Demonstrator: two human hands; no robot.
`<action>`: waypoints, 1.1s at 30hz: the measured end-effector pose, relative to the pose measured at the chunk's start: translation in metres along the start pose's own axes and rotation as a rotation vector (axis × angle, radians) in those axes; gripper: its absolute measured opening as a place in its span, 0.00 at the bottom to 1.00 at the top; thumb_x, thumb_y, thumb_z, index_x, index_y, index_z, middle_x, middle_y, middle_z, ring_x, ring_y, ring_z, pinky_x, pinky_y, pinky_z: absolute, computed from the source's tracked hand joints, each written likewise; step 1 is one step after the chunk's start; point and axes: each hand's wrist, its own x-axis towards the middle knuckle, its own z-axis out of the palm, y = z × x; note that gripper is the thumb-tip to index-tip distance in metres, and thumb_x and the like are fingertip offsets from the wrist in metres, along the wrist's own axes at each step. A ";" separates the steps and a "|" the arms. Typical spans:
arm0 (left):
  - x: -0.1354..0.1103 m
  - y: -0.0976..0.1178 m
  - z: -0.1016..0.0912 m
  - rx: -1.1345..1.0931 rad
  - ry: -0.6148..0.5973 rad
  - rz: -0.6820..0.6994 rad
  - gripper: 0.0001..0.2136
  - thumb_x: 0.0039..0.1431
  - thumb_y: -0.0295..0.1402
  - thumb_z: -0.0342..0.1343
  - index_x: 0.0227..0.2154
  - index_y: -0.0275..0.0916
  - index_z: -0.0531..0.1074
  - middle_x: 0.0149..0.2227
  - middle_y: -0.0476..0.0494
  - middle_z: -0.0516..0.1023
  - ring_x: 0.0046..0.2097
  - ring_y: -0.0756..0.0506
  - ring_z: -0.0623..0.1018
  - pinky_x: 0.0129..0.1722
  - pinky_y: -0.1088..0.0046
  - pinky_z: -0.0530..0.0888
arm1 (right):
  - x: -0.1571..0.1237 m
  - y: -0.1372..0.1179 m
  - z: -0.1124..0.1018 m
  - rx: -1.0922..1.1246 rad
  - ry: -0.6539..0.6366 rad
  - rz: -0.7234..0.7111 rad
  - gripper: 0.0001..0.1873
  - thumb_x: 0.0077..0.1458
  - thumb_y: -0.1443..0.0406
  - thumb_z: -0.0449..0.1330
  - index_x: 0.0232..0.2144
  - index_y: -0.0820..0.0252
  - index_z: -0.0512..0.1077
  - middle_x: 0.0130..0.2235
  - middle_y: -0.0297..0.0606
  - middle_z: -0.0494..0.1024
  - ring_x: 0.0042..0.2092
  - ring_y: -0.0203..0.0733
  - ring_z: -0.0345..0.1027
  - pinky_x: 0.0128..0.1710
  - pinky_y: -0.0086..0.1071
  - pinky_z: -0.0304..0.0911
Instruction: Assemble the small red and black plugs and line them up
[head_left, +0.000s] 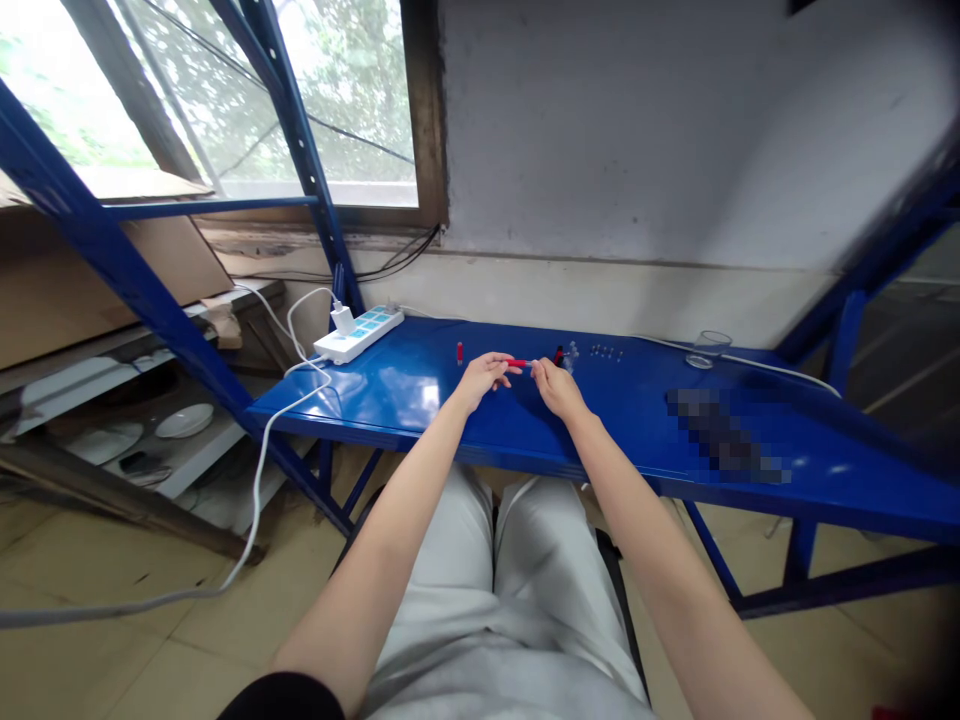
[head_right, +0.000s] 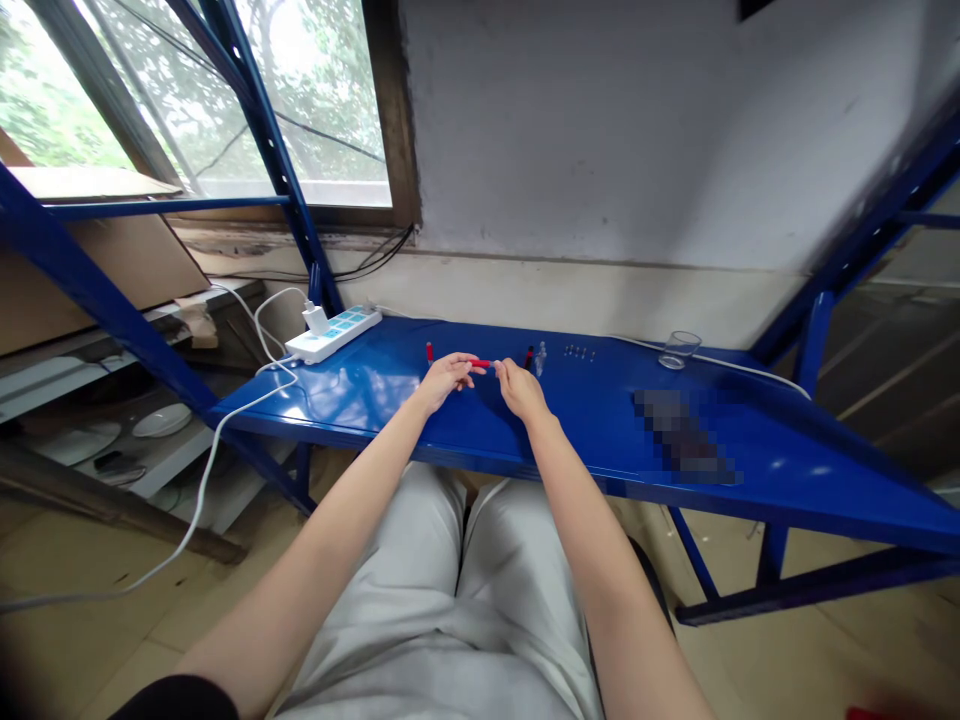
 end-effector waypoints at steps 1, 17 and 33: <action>0.000 0.000 0.000 0.007 -0.006 0.001 0.11 0.54 0.33 0.54 0.40 0.33 0.68 0.37 0.38 0.78 0.24 0.55 0.72 0.21 0.80 0.59 | 0.000 -0.001 0.000 -0.002 0.000 -0.003 0.23 0.62 0.54 0.35 0.32 0.56 0.65 0.31 0.38 0.75 0.32 0.41 0.68 0.31 0.29 0.54; 0.003 -0.004 -0.002 -0.034 -0.005 0.053 0.13 0.55 0.35 0.54 0.41 0.32 0.67 0.38 0.37 0.78 0.29 0.52 0.76 0.34 0.74 0.68 | -0.002 -0.005 0.002 0.125 0.050 -0.032 0.19 0.61 0.55 0.40 0.43 0.56 0.64 0.35 0.38 0.73 0.33 0.40 0.67 0.34 0.29 0.58; 0.000 0.000 0.000 -0.050 -0.003 0.013 0.11 0.55 0.33 0.54 0.40 0.31 0.68 0.36 0.38 0.78 0.26 0.52 0.76 0.31 0.75 0.68 | -0.001 -0.002 0.002 0.095 0.023 0.000 0.23 0.61 0.52 0.37 0.31 0.56 0.67 0.28 0.37 0.74 0.33 0.39 0.69 0.36 0.28 0.59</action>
